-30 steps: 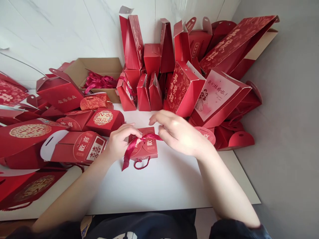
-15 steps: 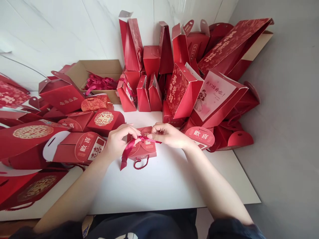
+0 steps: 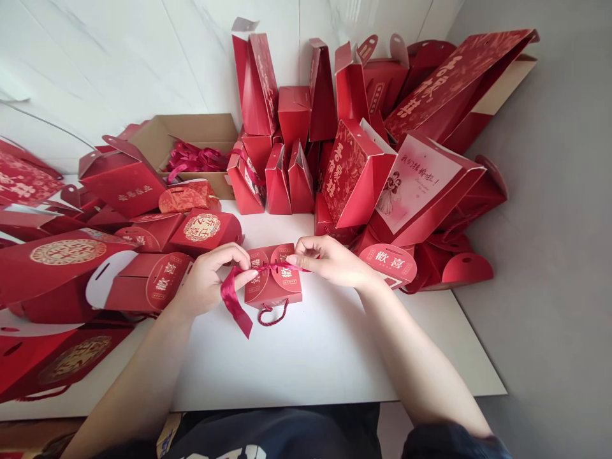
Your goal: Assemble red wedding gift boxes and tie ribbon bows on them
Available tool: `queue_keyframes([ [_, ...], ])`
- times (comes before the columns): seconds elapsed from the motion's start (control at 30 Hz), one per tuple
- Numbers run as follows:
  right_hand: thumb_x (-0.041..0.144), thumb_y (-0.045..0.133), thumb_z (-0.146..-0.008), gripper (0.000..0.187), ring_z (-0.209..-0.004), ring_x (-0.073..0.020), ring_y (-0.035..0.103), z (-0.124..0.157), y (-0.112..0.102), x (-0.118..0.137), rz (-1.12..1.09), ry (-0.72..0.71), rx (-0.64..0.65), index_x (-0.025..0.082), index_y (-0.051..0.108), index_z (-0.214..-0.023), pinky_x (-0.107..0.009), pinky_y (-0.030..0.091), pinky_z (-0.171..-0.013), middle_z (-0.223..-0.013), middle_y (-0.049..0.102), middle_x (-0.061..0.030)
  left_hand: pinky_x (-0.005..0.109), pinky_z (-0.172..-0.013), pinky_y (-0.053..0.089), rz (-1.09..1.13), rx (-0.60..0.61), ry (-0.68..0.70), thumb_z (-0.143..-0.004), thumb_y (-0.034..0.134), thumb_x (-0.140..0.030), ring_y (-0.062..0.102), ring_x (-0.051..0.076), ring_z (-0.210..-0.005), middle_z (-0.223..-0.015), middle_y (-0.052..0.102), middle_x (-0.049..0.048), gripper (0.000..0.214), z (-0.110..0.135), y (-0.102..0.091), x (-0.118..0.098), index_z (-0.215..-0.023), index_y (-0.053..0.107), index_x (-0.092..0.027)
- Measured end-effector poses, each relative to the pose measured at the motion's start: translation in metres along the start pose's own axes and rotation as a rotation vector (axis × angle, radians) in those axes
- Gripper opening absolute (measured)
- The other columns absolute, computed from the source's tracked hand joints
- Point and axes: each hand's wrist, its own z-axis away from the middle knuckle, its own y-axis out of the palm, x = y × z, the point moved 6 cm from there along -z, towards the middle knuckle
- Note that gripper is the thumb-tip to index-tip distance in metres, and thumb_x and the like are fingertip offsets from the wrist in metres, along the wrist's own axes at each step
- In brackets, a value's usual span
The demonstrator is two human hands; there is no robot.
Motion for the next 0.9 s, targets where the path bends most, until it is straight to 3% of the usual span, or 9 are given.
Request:
queue_keyframes([
  [0.27, 0.046, 0.060, -0.090, 0.033, -0.061, -0.0105, 0.045, 0.002, -0.005, -0.007, 0.018, 0.005, 0.036, 0.018, 0.051, -0.075, -0.027, 0.038, -0.060, -0.067, 0.050, 0.0028, 0.023, -0.059, 0.039, 0.137, 0.041, -0.366, -0.079, 0.067, -0.029, 0.047, 0.010, -0.064, -0.072, 0.055, -0.0018, 0.017, 0.007, -0.002, 0.018, -0.075, 0.056, -0.016],
  [0.4, 0.048, 0.061, -0.090, 0.034, -0.059, -0.0108, 0.051, 0.002, -0.005, -0.011, 0.003, 0.066, 0.029, 0.019, 0.049, -0.076, -0.025, 0.040, -0.056, -0.064, 0.053, 0.0027, 0.021, -0.056, 0.038, 0.183, 0.078, -0.479, -0.080, 0.067, -0.033, 0.048, 0.009, -0.060, -0.068, 0.056, -0.0033, 0.019, 0.010, -0.002, 0.021, -0.076, 0.056, -0.017],
  [0.5, 0.053, 0.058, -0.090, 0.037, -0.053, -0.0099, 0.052, 0.001, -0.005, -0.013, -0.039, 0.133, 0.018, 0.019, 0.049, -0.076, -0.024, 0.040, -0.050, -0.060, 0.051, 0.0041, 0.022, -0.062, 0.043, 0.261, 0.201, -0.523, -0.079, 0.068, -0.029, 0.059, 0.012, -0.069, -0.080, 0.066, -0.0019, 0.020, 0.013, 0.003, 0.020, -0.091, 0.056, -0.020],
  [0.63, 0.058, 0.054, -0.090, 0.046, -0.044, -0.0067, 0.043, 0.001, -0.007, -0.015, -0.061, 0.182, -0.022, 0.019, 0.044, -0.068, -0.022, 0.036, -0.044, -0.053, 0.044, 0.0060, 0.027, -0.076, 0.050, 0.456, 0.353, -0.566, -0.080, 0.063, -0.019, 0.068, 0.019, -0.090, -0.099, 0.072, 0.0033, 0.026, 0.019, 0.010, 0.014, -0.104, 0.051, -0.022],
  [0.7, 0.058, 0.055, -0.089, 0.046, -0.043, -0.0063, 0.040, 0.001, -0.007, -0.017, -0.060, 0.186, -0.028, 0.019, 0.045, -0.067, -0.021, 0.034, -0.042, -0.052, 0.042, 0.0064, 0.030, -0.079, 0.052, 0.556, 0.353, -0.594, -0.081, 0.058, -0.019, 0.069, 0.022, -0.095, -0.101, 0.073, 0.0054, 0.027, 0.019, 0.010, 0.014, -0.106, 0.051, -0.022],
  [0.8, 0.054, 0.064, -0.085, 0.041, -0.044, -0.0059, 0.041, 0.001, -0.005, -0.018, -0.060, 0.172, -0.006, 0.018, 0.051, -0.071, -0.020, 0.033, -0.041, -0.053, 0.046, 0.0060, 0.036, -0.076, 0.054, 0.693, 0.302, -0.609, -0.085, 0.052, -0.033, 0.071, 0.024, -0.085, -0.092, 0.073, 0.0075, 0.024, 0.017, 0.013, 0.014, -0.105, 0.053, -0.019],
  [0.9, 0.049, 0.070, -0.082, 0.037, -0.043, -0.0056, 0.043, -0.001, -0.003, -0.018, -0.091, 0.156, -0.019, 0.017, 0.054, -0.073, -0.019, 0.035, -0.041, -0.051, 0.050, 0.0059, 0.032, -0.074, 0.053, 0.575, 0.216, -0.590, -0.083, 0.062, -0.041, 0.069, 0.019, -0.076, -0.082, 0.071, 0.0041, 0.026, 0.015, 0.014, 0.014, -0.096, 0.057, -0.018],
])
